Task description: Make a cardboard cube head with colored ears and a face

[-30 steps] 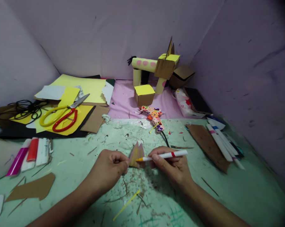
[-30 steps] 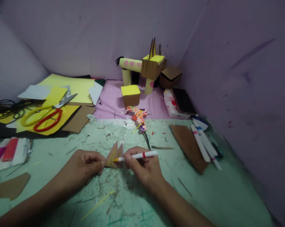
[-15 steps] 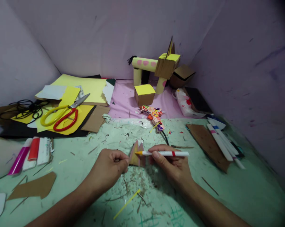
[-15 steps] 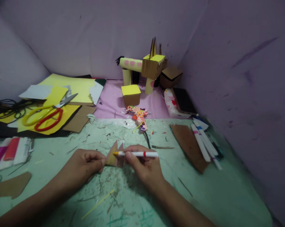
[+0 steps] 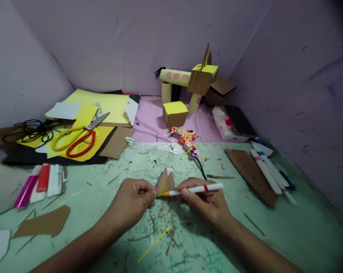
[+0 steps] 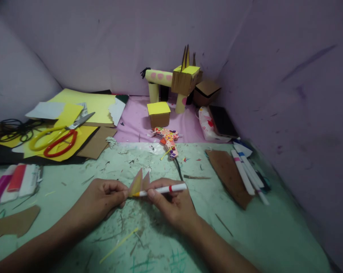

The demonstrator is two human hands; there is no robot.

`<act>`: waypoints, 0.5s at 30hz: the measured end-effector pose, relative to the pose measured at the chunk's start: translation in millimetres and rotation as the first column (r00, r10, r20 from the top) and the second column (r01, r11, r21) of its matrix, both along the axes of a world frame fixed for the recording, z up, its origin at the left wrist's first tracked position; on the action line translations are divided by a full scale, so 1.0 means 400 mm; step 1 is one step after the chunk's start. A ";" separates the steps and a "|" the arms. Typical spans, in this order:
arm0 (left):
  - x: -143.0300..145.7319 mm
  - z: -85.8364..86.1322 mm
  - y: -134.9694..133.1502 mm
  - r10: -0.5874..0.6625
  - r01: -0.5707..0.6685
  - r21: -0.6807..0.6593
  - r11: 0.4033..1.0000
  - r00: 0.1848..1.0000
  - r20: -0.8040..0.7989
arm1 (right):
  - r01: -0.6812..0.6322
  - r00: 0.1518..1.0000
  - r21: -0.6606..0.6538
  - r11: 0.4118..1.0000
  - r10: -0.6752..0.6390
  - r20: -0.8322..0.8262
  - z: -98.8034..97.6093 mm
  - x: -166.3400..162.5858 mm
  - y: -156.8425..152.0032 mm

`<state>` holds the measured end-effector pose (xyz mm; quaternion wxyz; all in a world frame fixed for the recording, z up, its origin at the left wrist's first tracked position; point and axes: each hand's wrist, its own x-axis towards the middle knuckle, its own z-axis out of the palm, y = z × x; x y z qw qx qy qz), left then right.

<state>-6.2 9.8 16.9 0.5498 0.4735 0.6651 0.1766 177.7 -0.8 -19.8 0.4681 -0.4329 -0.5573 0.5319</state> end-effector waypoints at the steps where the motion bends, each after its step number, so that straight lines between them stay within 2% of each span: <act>1: 0.000 -0.001 0.000 0.002 -0.002 -0.006 1.000 1.000 0.004 | -0.011 1.000 -0.003 1.000 0.011 0.003 0.001 0.000 0.000; 6: -0.003 -0.008 -0.001 -0.004 0.004 0.013 1.000 0.999 0.035 | 0.024 1.000 0.016 1.000 -0.023 -0.008 0.009 -0.002 0.000; 15: -0.004 -0.006 -0.001 0.025 -0.025 -0.007 1.000 0.998 0.058 | 0.002 1.000 0.046 0.999 -0.003 0.017 0.005 0.001 -0.002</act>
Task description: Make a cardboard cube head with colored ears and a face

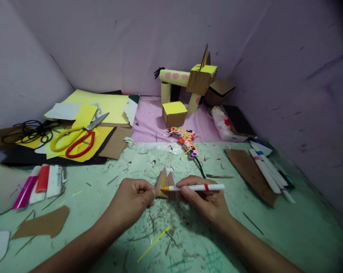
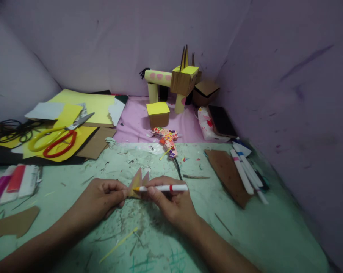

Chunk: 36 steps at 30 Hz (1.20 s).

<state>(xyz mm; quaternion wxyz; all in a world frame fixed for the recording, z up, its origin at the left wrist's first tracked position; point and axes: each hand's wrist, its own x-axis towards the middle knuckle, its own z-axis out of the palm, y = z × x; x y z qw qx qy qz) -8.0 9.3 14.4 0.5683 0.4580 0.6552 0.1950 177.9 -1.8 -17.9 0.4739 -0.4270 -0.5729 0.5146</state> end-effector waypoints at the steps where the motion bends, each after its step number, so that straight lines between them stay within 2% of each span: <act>1: 0.000 -0.001 0.000 0.002 -0.002 0.003 1.000 1.000 0.003 | -0.004 1.000 0.003 1.000 0.004 0.006 0.001 0.000 0.000; 5: 0.000 -0.004 -0.001 0.002 -0.002 0.005 1.000 1.000 -0.006 | 0.003 1.000 -0.018 1.000 -0.002 0.013 -0.001 -0.003 0.002; 10: -0.001 -0.005 0.001 -0.016 0.016 0.002 1.000 1.000 0.001 | 0.149 0.989 -0.004 0.989 -0.149 -0.021 -0.010 -0.004 0.006; 16: -0.002 -0.004 0.002 -0.020 0.020 0.012 1.000 1.000 0.006 | 0.074 0.997 -0.043 0.996 -0.075 -0.010 -0.013 0.003 0.001; 23: -0.004 -0.006 0.000 -0.023 0.023 0.012 1.000 1.000 0.002 | 0.164 0.986 -0.004 0.986 -0.164 -0.006 -0.008 -0.004 0.011; 30: -0.006 -0.008 0.000 -0.030 0.030 0.021 0.999 1.000 -0.002 | 0.059 0.998 -0.063 0.996 -0.059 0.003 -0.007 0.002 0.001; 36: -0.005 -0.006 0.001 -0.033 0.033 0.012 0.999 0.999 -0.001 | 0.099 0.995 -0.031 0.995 -0.100 -0.027 -0.005 -0.001 0.002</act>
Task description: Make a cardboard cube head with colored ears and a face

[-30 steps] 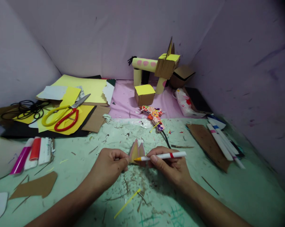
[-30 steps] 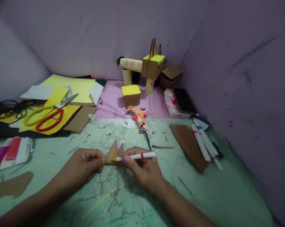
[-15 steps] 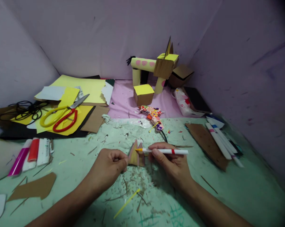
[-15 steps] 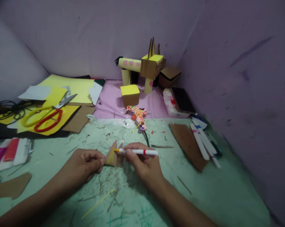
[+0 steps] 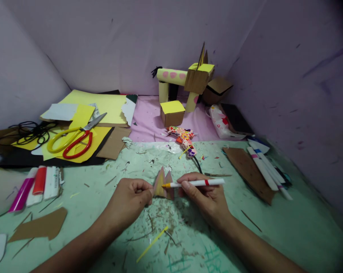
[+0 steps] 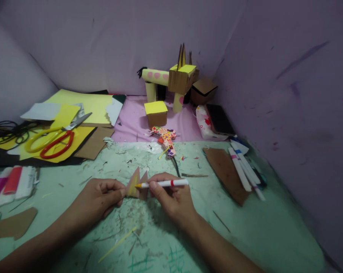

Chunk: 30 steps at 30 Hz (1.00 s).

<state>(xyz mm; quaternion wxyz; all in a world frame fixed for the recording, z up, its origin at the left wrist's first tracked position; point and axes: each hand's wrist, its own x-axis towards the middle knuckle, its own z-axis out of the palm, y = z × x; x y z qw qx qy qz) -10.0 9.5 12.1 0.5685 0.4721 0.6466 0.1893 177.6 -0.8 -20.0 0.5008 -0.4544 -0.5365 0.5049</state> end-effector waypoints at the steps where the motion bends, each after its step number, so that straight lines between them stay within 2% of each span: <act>1: 0.000 0.000 0.000 0.003 -0.003 -0.003 1.000 1.000 -0.001 | -0.007 1.000 -0.007 1.000 0.007 -0.006 -0.001 0.000 -0.001; 6: -0.001 -0.005 0.001 0.010 -0.010 0.001 1.000 1.000 0.011 | -0.084 0.996 -0.046 0.995 0.083 -0.015 0.001 0.001 -0.003; 10: -0.001 -0.008 -0.001 0.004 -0.004 0.006 1.000 1.000 0.014 | -0.057 0.998 0.006 0.998 0.057 -0.023 0.006 -0.003 0.000; 30: -0.001 -0.011 0.001 0.015 -0.015 0.018 1.000 1.000 -0.001 | -0.099 0.995 -0.017 0.995 0.099 -0.023 0.000 0.001 -0.002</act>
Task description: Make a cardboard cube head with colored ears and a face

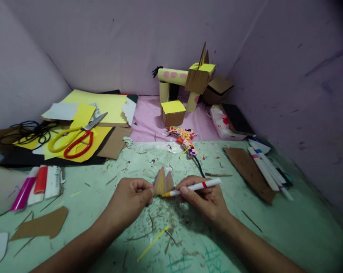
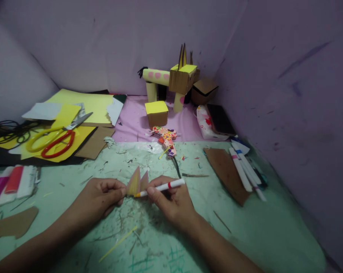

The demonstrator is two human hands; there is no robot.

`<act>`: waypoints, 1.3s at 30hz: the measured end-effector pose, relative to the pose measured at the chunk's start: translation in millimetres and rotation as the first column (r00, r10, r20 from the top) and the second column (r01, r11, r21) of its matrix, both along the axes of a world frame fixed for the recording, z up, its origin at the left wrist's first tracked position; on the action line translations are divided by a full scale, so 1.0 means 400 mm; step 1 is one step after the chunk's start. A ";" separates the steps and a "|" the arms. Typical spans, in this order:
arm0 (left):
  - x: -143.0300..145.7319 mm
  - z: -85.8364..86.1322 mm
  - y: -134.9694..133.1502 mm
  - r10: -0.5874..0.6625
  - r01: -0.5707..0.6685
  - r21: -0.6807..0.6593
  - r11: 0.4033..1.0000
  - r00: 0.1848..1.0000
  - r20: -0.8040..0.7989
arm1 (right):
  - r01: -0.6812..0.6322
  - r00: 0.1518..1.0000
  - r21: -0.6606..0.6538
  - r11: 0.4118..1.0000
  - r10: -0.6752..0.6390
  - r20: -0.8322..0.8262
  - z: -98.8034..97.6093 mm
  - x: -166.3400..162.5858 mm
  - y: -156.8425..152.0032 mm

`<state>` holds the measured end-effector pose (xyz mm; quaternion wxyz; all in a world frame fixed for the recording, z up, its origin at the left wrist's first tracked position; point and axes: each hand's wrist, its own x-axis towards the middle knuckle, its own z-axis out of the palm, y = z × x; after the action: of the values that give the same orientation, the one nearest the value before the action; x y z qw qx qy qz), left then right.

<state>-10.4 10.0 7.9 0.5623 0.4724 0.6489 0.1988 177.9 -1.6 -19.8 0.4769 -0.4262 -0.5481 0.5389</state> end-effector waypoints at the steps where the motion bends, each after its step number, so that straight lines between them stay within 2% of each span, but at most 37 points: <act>1: 0.000 -0.001 0.000 0.000 0.000 0.001 1.000 1.000 0.001 | 0.003 1.000 0.002 1.000 -0.003 -0.005 0.000 0.001 0.000; 10: -0.001 0.000 0.000 -0.002 0.002 0.011 1.000 1.000 0.004 | 0.123 0.992 0.070 0.990 -0.124 0.024 -0.006 -0.004 0.008; 20: -0.001 -0.002 -0.002 0.031 -0.031 -0.009 0.999 0.999 0.022 | 0.060 0.998 0.002 0.998 -0.060 0.005 -0.008 0.002 0.001; 28: -0.001 -0.002 0.000 0.001 -0.001 0.001 1.000 0.999 0.033 | 0.151 0.987 0.080 0.985 -0.154 0.036 -0.006 -0.004 0.012; 30: 0.000 0.000 -0.001 0.007 -0.007 -0.005 1.000 1.000 0.028 | 0.141 0.989 0.070 0.987 -0.144 0.039 -0.004 -0.003 0.011; 35: 0.001 0.006 -0.004 0.039 -0.038 -0.012 0.999 0.999 0.027 | 0.020 1.000 0.003 1.000 -0.020 0.007 0.004 -0.001 0.001; 39: -0.001 0.008 -0.004 0.027 -0.027 -0.011 1.000 0.999 0.016 | 0.037 0.999 0.017 0.999 -0.037 0.011 0.003 -0.001 0.001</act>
<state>-10.8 8.4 10.9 0.5674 0.4588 0.6518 0.2067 177.5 -1.1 -18.5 0.4874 -0.4351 -0.5473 0.5231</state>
